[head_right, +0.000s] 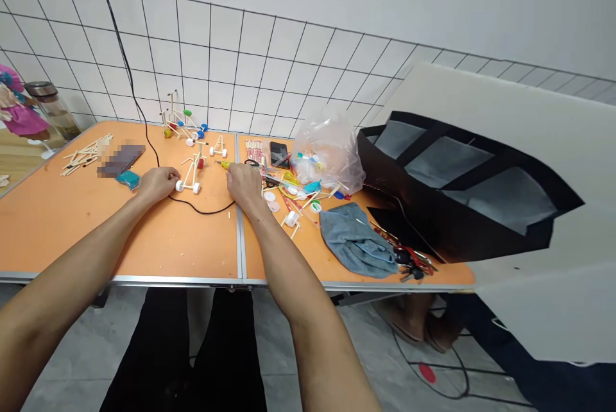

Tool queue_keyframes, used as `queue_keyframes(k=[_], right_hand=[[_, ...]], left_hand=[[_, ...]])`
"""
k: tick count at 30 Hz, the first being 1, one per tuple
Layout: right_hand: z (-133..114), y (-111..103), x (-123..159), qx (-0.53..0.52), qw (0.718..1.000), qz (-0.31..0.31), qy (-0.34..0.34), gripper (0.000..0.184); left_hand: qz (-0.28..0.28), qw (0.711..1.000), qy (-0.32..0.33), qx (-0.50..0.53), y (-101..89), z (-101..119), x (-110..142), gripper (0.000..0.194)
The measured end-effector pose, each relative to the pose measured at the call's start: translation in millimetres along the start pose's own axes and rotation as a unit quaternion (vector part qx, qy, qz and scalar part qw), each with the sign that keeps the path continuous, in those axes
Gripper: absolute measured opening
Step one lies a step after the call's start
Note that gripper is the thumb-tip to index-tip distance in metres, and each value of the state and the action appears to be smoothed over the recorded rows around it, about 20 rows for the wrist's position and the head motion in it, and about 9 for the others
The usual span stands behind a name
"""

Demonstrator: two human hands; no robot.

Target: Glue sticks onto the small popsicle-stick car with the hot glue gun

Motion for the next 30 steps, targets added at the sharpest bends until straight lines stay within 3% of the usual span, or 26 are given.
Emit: queue_keyframes(k=[30], right_hand=[[-6.1,0.2,1.1,-0.017,1.000,-0.002,-0.013,0.034]], left_hand=[[0.006,1.000,-0.005,-0.008,-1.8,-3.8,-2.0,0.035]])
Point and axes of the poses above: each hand's wrist, its own x-axis away from the middle knuckle, its own y-axis out of the palm, z = x × y, the point moved 7 cm from there along -x, towards the middle knuckle, and after that the axes turned 3 degrees about y, right-handed, at the moved point
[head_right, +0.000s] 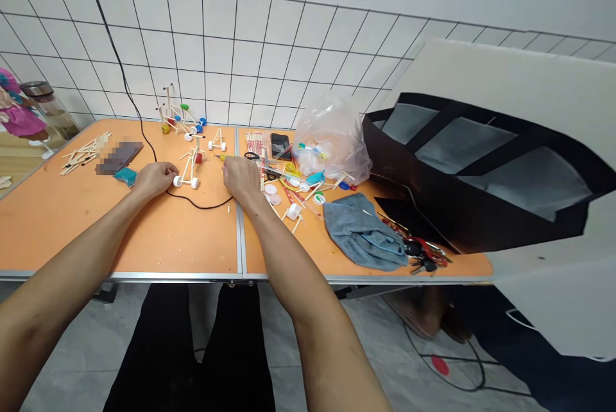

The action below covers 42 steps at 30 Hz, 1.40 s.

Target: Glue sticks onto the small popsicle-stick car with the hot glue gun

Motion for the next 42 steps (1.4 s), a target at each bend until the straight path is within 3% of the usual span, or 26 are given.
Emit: queue_keyframes(k=[19,42], right_hand=[[-19.8,1.9,7.5,0.013,0.999,-0.024,-0.043,0.038],[-16.2,-1.7,8.3,0.010,0.999,-0.025,-0.033,0.036]], left_hand=[[-0.008,1.000,0.005,-0.015,-3.3,5.7,6.1,0.040],[-0.014,1.000,0.002,-0.024,-4.9,8.0,8.2,0.041]])
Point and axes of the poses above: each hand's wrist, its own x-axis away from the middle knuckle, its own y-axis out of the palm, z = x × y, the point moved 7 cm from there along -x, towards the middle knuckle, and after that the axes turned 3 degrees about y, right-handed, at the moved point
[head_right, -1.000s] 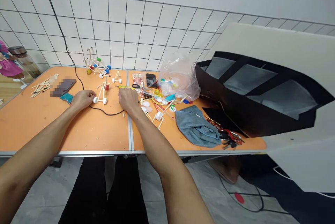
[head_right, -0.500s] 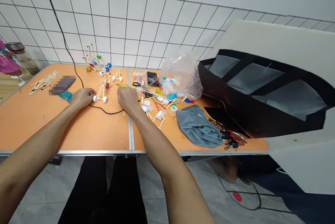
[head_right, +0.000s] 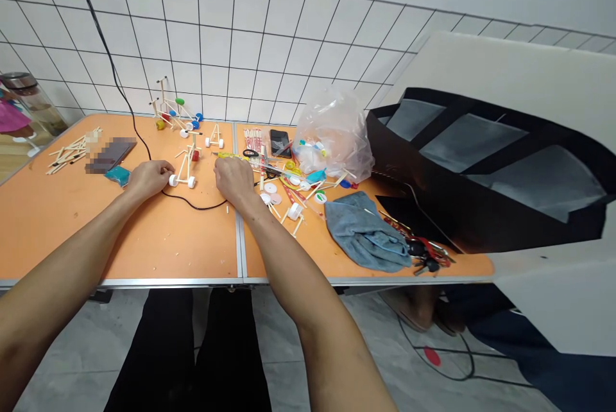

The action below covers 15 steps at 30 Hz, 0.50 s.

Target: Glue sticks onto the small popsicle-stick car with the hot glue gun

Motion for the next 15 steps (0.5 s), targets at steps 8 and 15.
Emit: queue_keyframes(k=[8,15], right_hand=[[0.6,1.8,-1.0,0.005,1.000,-0.007,0.002,0.037],[0.9,3.5,-1.7,0.010,1.000,-0.009,0.003,0.038]], left_hand=[[-0.001,1.000,0.006,0.007,0.0,0.7,-0.2,0.038],[-0.002,1.000,0.006,0.010,2.7,-1.1,-2.1,0.040]])
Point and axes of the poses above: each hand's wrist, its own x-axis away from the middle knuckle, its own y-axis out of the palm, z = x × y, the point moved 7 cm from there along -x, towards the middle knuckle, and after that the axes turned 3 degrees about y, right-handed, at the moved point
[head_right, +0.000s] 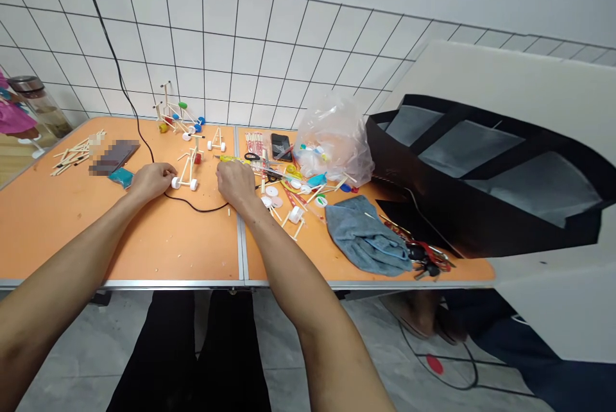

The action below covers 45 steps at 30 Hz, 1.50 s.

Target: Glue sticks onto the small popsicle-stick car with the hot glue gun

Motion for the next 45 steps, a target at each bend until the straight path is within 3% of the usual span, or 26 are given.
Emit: queue_keyframes(k=[45], right_hand=[[-1.2,0.4,1.1,-0.008,1.000,-0.002,-0.004,0.039]], left_hand=[[0.011,1.000,-0.004,0.017,1.1,-5.0,-3.2,0.040]])
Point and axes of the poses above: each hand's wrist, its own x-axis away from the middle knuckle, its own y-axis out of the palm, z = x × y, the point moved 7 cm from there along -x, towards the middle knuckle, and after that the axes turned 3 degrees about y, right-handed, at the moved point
